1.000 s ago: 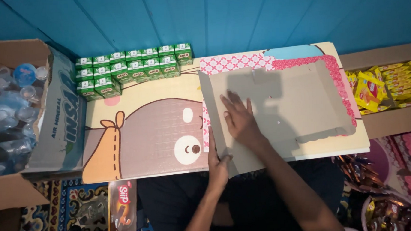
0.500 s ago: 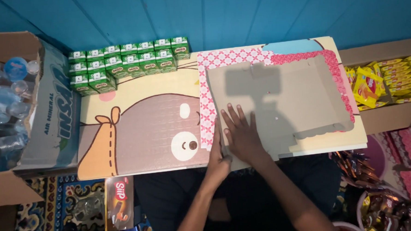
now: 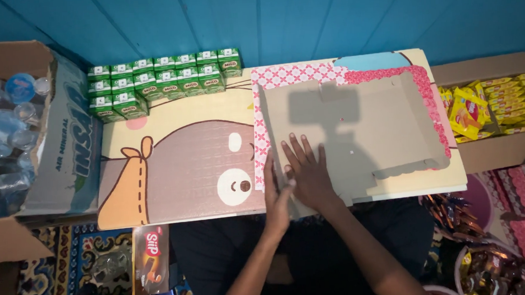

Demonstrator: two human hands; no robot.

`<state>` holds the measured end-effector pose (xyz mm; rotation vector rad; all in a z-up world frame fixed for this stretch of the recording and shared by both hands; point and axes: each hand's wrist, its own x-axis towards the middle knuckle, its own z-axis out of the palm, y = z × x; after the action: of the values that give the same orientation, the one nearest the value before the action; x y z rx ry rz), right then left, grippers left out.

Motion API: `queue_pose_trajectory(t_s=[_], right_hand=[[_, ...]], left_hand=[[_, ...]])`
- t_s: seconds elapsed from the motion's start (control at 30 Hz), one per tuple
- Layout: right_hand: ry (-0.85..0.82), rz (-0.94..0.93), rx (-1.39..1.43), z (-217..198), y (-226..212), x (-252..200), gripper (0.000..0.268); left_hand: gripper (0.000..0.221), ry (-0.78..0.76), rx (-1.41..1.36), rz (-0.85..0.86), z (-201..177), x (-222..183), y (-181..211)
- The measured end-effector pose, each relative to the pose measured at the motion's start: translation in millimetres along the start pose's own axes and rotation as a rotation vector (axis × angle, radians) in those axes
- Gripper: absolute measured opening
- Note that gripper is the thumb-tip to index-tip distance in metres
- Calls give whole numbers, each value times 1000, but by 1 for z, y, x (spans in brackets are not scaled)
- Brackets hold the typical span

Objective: Assembling a cardboard box by folding it along pre-scored lines and tucking in the flaps.

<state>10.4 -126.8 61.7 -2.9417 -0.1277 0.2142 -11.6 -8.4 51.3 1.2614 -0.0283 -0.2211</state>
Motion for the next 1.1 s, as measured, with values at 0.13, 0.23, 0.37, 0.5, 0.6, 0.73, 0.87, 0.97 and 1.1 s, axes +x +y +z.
queue_pose_trajectory(t_s=[0.13,0.23,0.37,0.5,0.6,0.73,0.87,0.97,1.1], right_hand=[[74,-21,9,9,3,1,59],[51,-23,-9,9,4,2,62],[-78,11,-172,6,2,3,80],[-100,19,-248,7,4,4,67],[-18,-7,-29,8,9,3,61],[14,1,239,-4,12,-1,52],[96,29,508,-3,14,-11,54],[163,35,488,-17,-8,-28,51],[222,50,432,-20,-38,-49,67]], left_hand=[[82,109,-109,42,-12,4,-34],[76,59,-154,35,-3,2,-18],[80,-199,32,69,12,3,18],[69,-256,254,2,14,0,43],[71,-80,313,15,2,15,22],[59,56,335,-49,-23,48,37],[55,0,709,227,-49,87,59],[85,-150,1287,514,-68,122,65],[84,-471,1781,750,-79,159,67]])
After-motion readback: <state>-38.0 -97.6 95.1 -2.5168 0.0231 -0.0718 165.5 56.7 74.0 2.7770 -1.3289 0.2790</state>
